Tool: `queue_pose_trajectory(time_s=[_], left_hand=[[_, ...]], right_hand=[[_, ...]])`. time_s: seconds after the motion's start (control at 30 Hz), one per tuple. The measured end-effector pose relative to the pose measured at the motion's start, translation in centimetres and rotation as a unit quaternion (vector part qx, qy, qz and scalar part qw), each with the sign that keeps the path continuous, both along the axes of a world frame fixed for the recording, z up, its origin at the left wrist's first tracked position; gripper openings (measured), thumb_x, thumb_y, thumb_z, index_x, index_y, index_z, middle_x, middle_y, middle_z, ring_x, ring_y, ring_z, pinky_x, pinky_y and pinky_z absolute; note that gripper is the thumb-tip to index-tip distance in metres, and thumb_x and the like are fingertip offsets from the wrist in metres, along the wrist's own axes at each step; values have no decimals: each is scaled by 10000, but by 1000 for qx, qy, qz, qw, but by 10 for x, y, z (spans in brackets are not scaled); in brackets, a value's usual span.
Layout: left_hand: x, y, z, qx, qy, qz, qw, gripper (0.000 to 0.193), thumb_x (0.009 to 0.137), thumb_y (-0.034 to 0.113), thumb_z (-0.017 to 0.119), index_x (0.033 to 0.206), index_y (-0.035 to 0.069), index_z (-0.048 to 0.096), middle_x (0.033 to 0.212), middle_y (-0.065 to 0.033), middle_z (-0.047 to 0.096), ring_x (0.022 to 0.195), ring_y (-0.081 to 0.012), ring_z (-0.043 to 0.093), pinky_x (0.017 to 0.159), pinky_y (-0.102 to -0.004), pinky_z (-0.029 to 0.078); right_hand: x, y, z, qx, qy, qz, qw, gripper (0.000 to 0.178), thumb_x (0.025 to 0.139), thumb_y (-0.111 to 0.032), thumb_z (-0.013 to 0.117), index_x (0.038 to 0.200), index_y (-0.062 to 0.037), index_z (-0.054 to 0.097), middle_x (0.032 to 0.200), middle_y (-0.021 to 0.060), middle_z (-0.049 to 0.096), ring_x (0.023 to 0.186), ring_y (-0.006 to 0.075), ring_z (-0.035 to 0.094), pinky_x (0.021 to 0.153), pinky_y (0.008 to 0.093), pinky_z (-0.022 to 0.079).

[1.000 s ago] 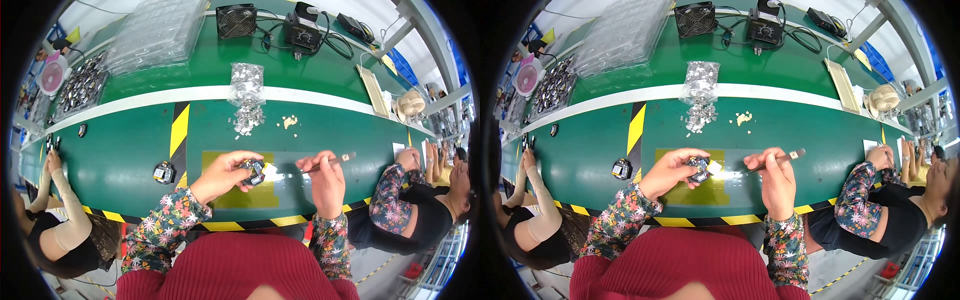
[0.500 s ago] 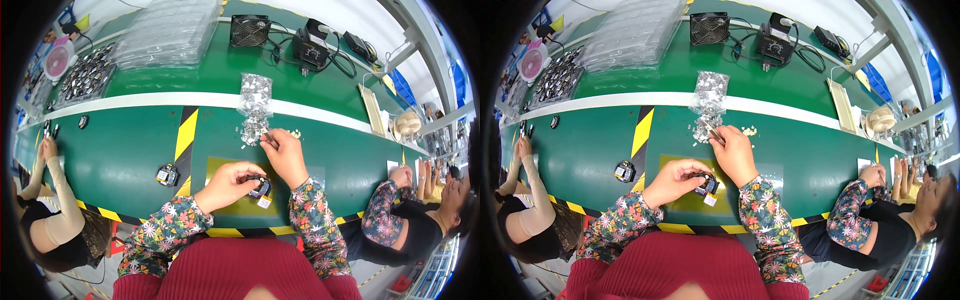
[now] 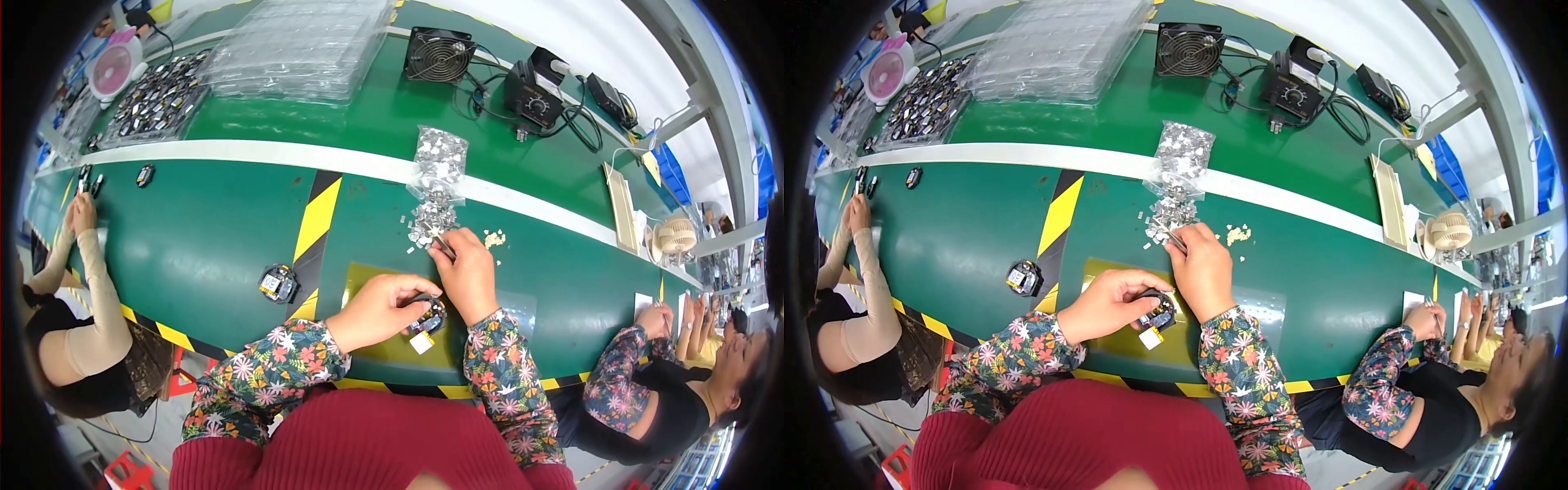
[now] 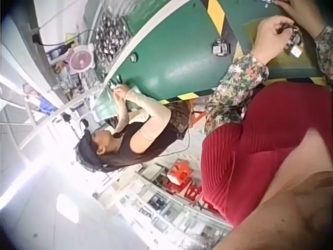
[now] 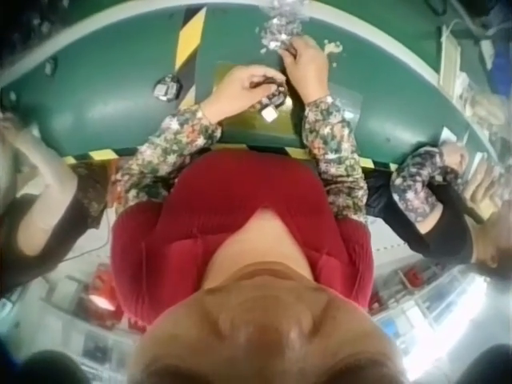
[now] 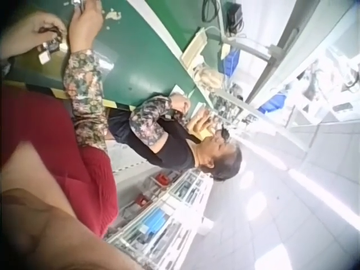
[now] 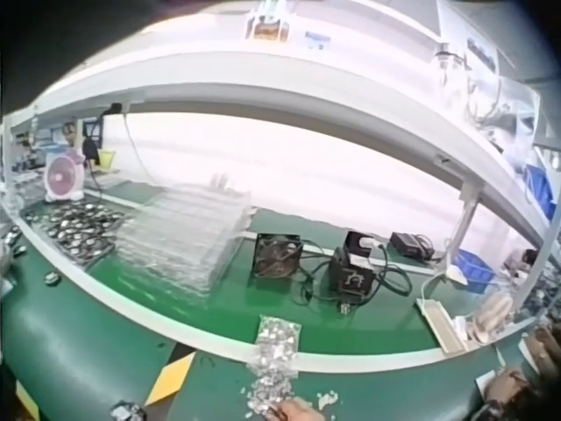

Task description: The person assembles electronic components onto a PCB using tweezers.

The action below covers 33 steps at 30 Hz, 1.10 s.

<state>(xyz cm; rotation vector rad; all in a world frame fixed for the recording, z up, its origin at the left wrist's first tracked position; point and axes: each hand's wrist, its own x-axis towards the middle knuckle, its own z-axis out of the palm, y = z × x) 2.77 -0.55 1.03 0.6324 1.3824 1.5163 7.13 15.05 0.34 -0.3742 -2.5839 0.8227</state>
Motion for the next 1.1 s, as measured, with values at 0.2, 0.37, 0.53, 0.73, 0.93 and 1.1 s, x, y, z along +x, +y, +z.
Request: queue_pose_trajectory(time_s=[0.2,0.37,0.53,0.73,0.93,1.1], left_hand=[[-5,0,3,-10,16,4,1000,240,809,8,455,1035,0,536,808,-26,591,676,-54,537,553,-214,446],[-6,-2,-3,3,39,16,999,212,815,-17,473,1023,0,508,885,-32,594,717,-34,525,563,-179,425],[-3,0,-8,36,21,39,998,192,788,-26,467,971,-32,525,822,-55,597,753,-69,553,666,-221,449],[-3,-1,-5,30,25,46,998,189,782,-27,471,963,-30,524,823,-53,598,745,-67,552,664,-221,448],[-7,-2,-6,-12,62,30,998,211,804,-37,484,1015,-27,498,873,-46,589,802,-66,543,707,-223,439],[-8,-2,2,14,17,46,999,234,802,-6,488,1034,13,509,844,-27,597,637,-14,496,487,-165,383]], right_hand=[[-1,-1,0,51,31,4,998,78,716,-65,597,753,-48,531,760,93,545,623,296,551,538,361,446],[4,7,0,-43,10,-5,999,163,699,-60,625,839,-18,553,787,107,561,649,263,572,560,328,450],[1,3,0,-60,32,9,998,148,689,-59,631,823,-41,571,788,97,562,661,259,574,578,330,456],[0,2,1,-29,10,-10,999,147,689,-76,632,817,-41,569,778,90,556,675,266,569,580,328,454],[1,4,1,13,3,-1,1000,113,704,-79,618,788,-37,556,775,93,551,659,281,563,565,348,452],[2,1,-2,83,-2,1,997,95,723,-77,589,789,-46,528,799,95,536,659,297,557,554,368,453]])
